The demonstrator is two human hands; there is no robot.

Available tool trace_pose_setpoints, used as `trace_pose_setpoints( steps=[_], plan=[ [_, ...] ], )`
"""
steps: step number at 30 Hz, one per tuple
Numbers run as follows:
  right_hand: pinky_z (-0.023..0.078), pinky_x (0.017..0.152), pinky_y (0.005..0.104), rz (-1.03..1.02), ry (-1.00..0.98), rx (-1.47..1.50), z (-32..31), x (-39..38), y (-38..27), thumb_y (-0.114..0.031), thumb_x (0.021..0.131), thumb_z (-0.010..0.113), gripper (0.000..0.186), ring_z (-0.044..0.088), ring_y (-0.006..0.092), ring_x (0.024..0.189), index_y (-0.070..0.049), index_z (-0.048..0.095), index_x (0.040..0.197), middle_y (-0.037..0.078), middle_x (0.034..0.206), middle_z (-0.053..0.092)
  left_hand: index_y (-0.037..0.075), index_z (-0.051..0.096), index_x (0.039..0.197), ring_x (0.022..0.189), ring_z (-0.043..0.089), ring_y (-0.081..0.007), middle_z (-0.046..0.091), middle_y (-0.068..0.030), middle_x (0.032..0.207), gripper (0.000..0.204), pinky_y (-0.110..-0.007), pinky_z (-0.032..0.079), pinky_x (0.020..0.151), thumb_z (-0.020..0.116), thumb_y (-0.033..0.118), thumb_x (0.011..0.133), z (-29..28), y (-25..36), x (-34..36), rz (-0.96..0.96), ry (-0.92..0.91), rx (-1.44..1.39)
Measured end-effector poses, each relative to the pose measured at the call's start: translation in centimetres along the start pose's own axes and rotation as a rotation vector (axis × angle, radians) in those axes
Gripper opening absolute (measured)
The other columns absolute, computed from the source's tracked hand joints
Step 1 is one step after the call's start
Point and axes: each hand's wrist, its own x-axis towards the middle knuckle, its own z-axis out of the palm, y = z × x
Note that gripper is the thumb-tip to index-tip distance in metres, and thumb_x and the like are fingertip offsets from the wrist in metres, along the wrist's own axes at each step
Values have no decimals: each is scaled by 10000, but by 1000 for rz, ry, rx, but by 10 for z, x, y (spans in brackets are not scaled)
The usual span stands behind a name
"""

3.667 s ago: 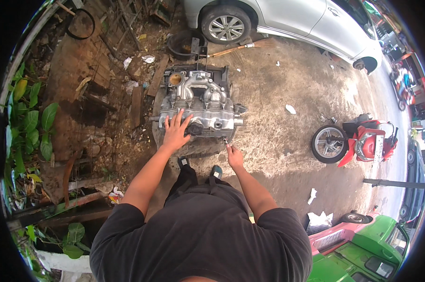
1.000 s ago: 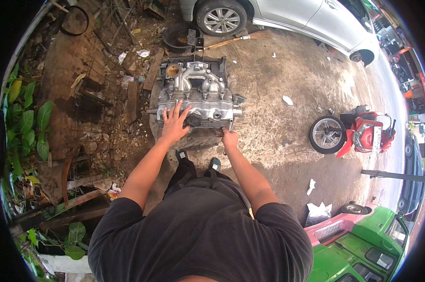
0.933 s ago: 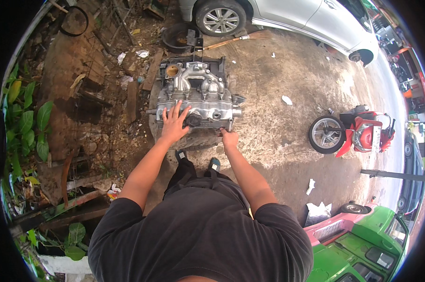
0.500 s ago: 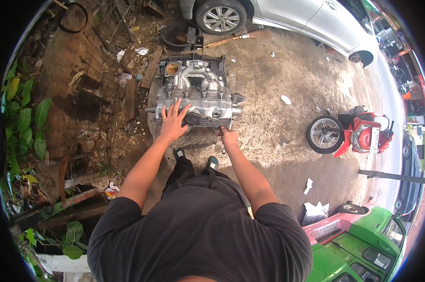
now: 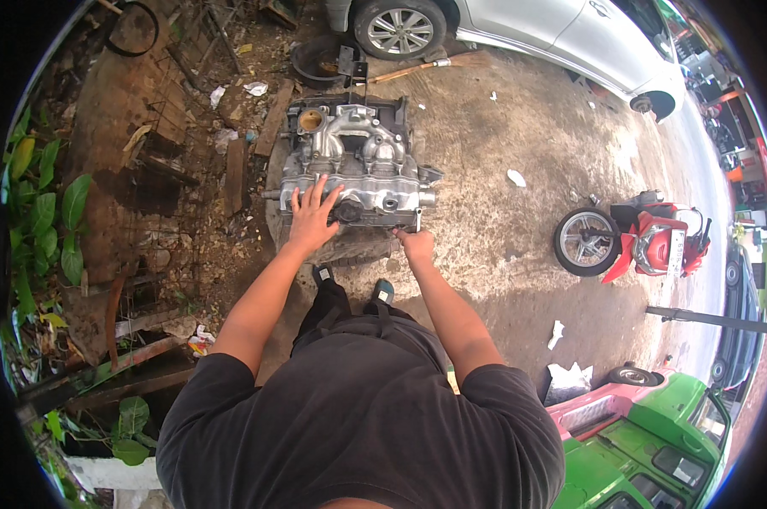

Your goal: The person uses a wrench to loosen and remove bolts from a motorcycle engine block resting on a stand. They repeatedly reposition the wrench and apply force to turn the bolts, then place the wrench on a nearby cardboard box.

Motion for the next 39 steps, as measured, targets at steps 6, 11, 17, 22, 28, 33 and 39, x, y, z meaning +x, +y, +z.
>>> trace_pose_setpoints(
  steps=[6,11,17,22,28,33,39],
  plan=[
    [358,409,300,262,-236,340,-8,0,1,-303,892,699,290,483,140,440,-20,647,856,149,680,681,340,241,1551,1451,232,-296,111,-56,1622,875,-569,78,1203,734,322,829,2,-1,0,3,14,-18],
    [286,381,268,332,-409,518,-6,4,0,-250,972,587,222,397,108,414,-31,598,1007,168,766,703,335,253,1547,1450,227,-302,106,-63,1620,884,-568,74,1202,746,319,814,5,-3,1,7,29,-25],
    [312,409,256,148,-222,189,0,6,3,-215,893,709,183,450,94,475,-35,676,897,120,695,685,341,244,1548,1452,220,-302,107,-62,1618,884,-570,72,1202,742,327,818,7,-4,1,4,18,-21],
    [285,383,260,173,-241,212,0,3,7,-266,924,684,253,417,94,438,-17,653,961,113,723,688,353,233,1550,1452,220,-303,110,-60,1617,889,-571,69,1202,740,329,819,6,-3,2,1,10,-28],
    [346,426,283,270,-322,474,-2,0,8,-301,936,663,283,457,119,466,-20,647,966,123,763,694,344,220,1558,1451,234,-282,121,-46,1621,872,-569,84,1204,720,335,844,1,-1,1,-2,-4,-12],
    [480,642,333,-97,2,-67,6,8,23,-372,805,779,392,611,172,628,9,688,819,108,743,707,349,220,1557,1455,223,-279,124,-42,1616,865,-566,83,1205,718,350,850,-2,1,1,-19,-40,-9],
    [473,649,367,55,-174,95,11,17,39,-391,887,681,417,607,233,633,20,718,827,143,708,693,348,220,1558,1452,225,-282,128,-40,1614,853,-570,87,1203,709,358,859,-1,0,1,-12,-33,2]
  ],
)
